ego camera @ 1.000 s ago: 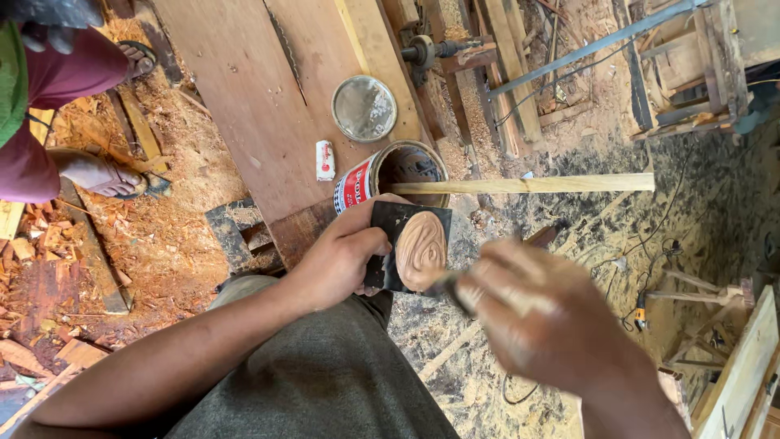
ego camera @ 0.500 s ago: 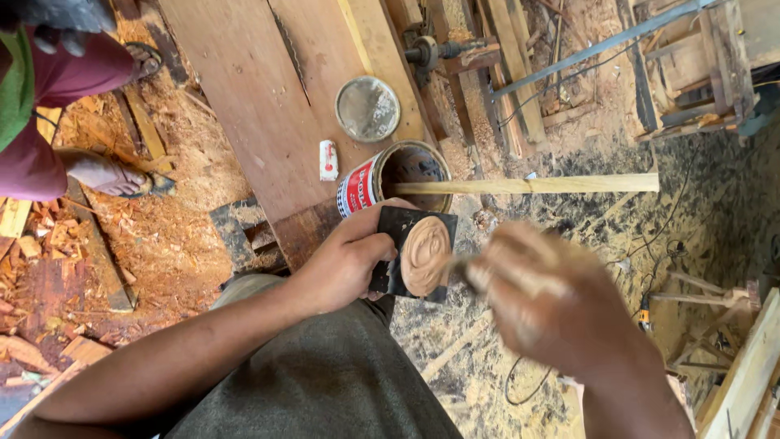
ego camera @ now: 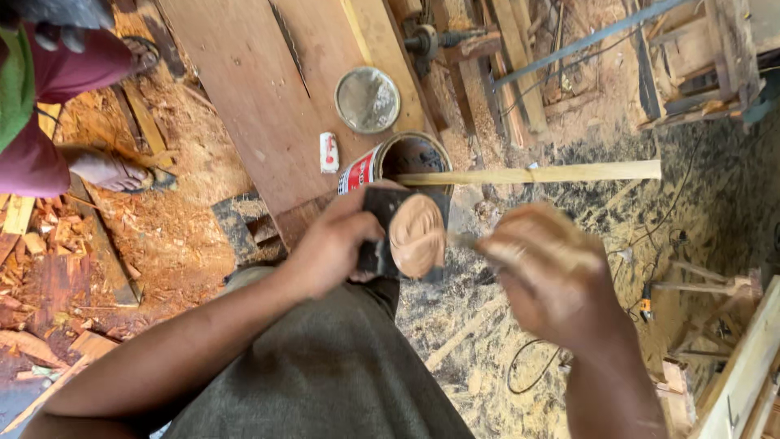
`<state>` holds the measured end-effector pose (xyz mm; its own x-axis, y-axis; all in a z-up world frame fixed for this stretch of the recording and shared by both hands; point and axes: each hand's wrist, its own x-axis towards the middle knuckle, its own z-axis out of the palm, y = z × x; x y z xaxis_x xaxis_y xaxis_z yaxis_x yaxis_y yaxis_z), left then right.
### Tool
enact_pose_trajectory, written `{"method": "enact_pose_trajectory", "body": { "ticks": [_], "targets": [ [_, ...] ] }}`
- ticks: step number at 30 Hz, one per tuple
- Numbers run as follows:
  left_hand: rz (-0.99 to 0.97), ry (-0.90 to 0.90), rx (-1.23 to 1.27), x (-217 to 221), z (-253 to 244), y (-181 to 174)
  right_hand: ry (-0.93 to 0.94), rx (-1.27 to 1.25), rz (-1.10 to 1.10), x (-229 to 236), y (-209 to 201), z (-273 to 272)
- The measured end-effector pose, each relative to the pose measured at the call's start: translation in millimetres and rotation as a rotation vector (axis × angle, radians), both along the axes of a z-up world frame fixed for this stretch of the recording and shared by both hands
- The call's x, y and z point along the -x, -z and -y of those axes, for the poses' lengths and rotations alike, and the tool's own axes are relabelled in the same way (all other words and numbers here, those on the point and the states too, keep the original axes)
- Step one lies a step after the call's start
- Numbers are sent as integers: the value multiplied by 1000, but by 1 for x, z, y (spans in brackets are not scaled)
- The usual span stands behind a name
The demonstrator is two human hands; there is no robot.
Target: The person scoops wood filler from a can onto a putty knife and applies it to the grooves of a wooden slatted surface using a smaller scraper. The person repeatedly transfers filler and smooths it into the gaps.
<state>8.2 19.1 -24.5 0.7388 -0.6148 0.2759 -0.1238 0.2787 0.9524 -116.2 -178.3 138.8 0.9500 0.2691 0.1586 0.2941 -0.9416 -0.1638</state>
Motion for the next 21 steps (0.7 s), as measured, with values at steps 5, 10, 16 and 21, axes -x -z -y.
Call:
{"method": "enact_pose_trajectory", "body": {
  "ticks": [5,10,16,21],
  "targets": [
    [-1174,249,332,-9,4,1,285,-755,167,8,51,-10],
    [-1369,130,310,-4,5,5,153,-117,404,23,103,-37],
    [-1294,232,329,-4,-2,7,124,81,298,39,78,-47],
    [-1254,250,255,0,-10,5,84,106,205,45,55,-55]
  ]
}}
